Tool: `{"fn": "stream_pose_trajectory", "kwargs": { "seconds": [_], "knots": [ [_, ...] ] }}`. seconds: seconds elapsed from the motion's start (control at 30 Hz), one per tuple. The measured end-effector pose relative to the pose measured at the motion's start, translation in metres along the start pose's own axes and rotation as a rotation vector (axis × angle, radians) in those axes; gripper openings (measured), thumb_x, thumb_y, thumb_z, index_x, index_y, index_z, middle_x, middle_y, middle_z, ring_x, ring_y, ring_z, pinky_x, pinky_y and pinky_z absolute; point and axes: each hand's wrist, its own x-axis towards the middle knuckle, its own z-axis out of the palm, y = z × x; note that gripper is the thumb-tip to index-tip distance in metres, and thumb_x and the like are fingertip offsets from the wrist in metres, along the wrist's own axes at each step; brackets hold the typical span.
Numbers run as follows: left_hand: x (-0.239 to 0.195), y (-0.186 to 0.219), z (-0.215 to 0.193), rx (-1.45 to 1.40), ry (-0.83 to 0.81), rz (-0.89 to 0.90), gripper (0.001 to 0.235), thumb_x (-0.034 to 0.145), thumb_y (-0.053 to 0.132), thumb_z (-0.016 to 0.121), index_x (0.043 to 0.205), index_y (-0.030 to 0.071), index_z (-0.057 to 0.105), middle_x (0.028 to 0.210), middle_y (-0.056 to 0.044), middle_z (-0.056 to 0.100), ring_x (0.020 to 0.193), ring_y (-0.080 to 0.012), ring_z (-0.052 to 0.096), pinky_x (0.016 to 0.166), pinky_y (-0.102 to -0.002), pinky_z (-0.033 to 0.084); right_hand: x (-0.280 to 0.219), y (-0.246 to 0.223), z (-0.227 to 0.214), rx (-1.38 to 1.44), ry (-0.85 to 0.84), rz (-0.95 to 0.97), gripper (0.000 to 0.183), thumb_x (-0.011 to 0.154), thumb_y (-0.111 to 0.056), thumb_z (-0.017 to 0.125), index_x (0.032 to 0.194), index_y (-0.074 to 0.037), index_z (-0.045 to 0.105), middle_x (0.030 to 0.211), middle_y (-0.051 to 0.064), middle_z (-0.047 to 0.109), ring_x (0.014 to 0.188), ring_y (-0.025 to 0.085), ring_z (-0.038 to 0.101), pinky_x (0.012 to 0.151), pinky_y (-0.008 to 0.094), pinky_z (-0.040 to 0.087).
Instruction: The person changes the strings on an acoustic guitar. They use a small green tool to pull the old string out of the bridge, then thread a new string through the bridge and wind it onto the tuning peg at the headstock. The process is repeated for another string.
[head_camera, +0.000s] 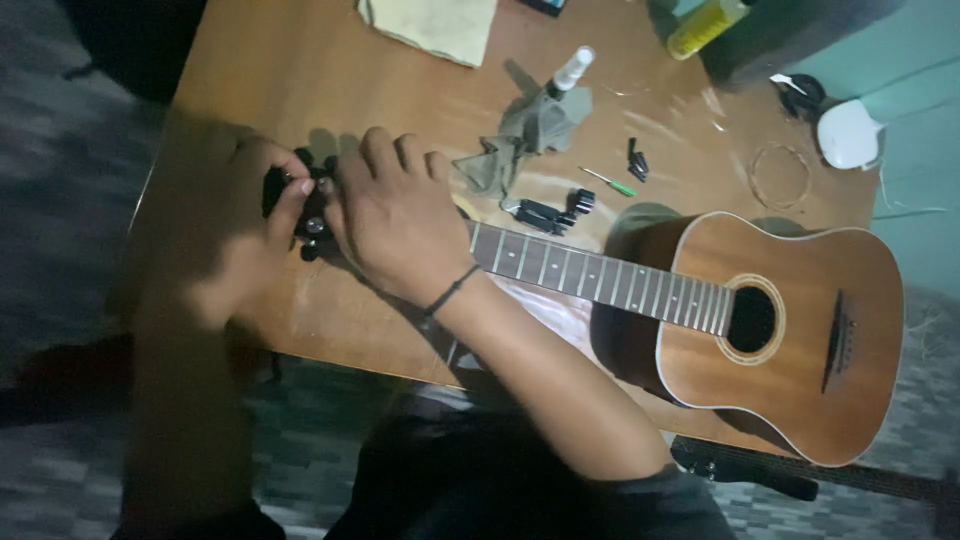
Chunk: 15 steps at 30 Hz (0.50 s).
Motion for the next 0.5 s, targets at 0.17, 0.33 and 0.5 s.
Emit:
{"fn": "stream_pose_trajectory", "kwargs": {
  "seconds": [0.17,0.33,0.5],
  "knots": [
    [0.043,-0.013,-0.009,-0.093,-0.636,-0.062,0.035,0.111,0.038,0.052,0.101,0.009,0.068,0.104,-0.017,0.067,0.084,-0.0293,0.063,0.077,-0.041,0.048,-0.005,0.004,0.007,0.035,-0.053,-0.002,0.035,0.089,-0.038,0.059,0.104,-0.006,0.062,0.114,0.016,0.057,0.097,0.041,0.055,0.077,0.055,0.043],
    [0.043,-0.011,-0.027,-0.423,-0.633,-0.181,0.026,0.105,0.026,0.054,0.119,0.007,0.063,0.123,-0.018,0.058,0.104,-0.0344,0.058,0.083,-0.048,0.05,-0.014,0.007,0.004,-0.006,0.099,-0.032,0.042,0.095,-0.036,0.057,0.131,-0.015,0.057,0.109,0.01,0.059,0.095,0.035,0.056,0.079,0.049,0.04],
    [0.049,-0.008,-0.041,-0.471,-0.698,-0.321,0.047,0.094,0.037,0.064,0.131,0.008,0.058,0.135,-0.02,0.049,0.109,-0.0387,0.057,0.086,-0.054,0.05,-0.015,0.015,-0.004,0.007,0.134,0.047,0.026,0.091,-0.033,0.057,0.102,-0.01,0.063,0.103,0.012,0.056,0.091,0.036,0.053,0.074,0.052,0.038]
  ]
}}
